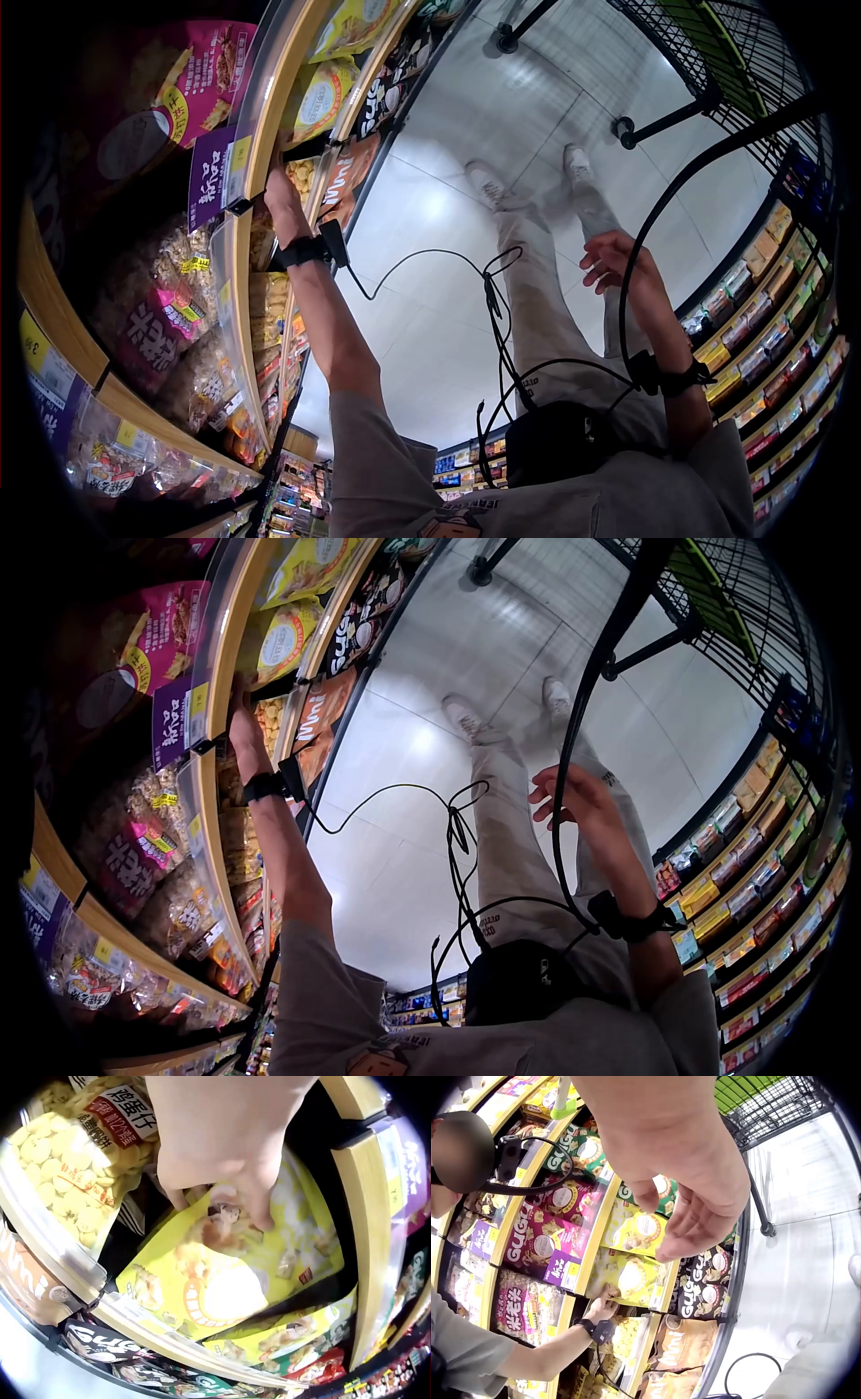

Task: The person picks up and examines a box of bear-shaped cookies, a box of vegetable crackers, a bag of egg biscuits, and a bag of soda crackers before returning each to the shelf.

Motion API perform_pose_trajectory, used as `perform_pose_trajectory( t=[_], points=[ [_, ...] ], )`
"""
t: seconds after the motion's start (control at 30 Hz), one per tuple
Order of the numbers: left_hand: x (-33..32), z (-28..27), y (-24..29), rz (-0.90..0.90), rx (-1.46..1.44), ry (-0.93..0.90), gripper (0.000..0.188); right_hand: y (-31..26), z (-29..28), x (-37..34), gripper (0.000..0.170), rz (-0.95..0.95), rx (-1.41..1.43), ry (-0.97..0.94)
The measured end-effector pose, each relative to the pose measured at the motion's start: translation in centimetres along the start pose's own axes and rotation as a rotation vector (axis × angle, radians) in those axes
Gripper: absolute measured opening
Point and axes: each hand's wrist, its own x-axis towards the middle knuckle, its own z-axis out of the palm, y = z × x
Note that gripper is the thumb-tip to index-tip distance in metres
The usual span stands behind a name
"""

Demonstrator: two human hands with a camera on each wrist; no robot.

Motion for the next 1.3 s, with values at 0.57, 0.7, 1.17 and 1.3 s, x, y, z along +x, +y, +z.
perform_pose_trajectory(
  t=[0.57,0.7,1.17,1.3],
  points=[
    [-12.0,4.0,-2.3,0.491,0.338,0.169,0.019,-0.4,-1.7,-0.9,0.029,-0.069,0.038,-0.076],
    [-11.9,0.6,-3.6,0.383,0.199,0.315,0.02,-1.7,-2.7,-1.2,0.027,-0.058,0.011,-0.096],
    [-33.6,8.4,10.9,0.336,0.404,0.153,0.017,-5.3,-6.2,-4.3,0.058,-0.283,-0.381,-0.651],
    [-41.0,10.4,17.2,0.359,0.483,0.189,0.02,-6.0,-2.5,-7.2,0.118,-0.769,-0.757,-0.58]
  ],
)
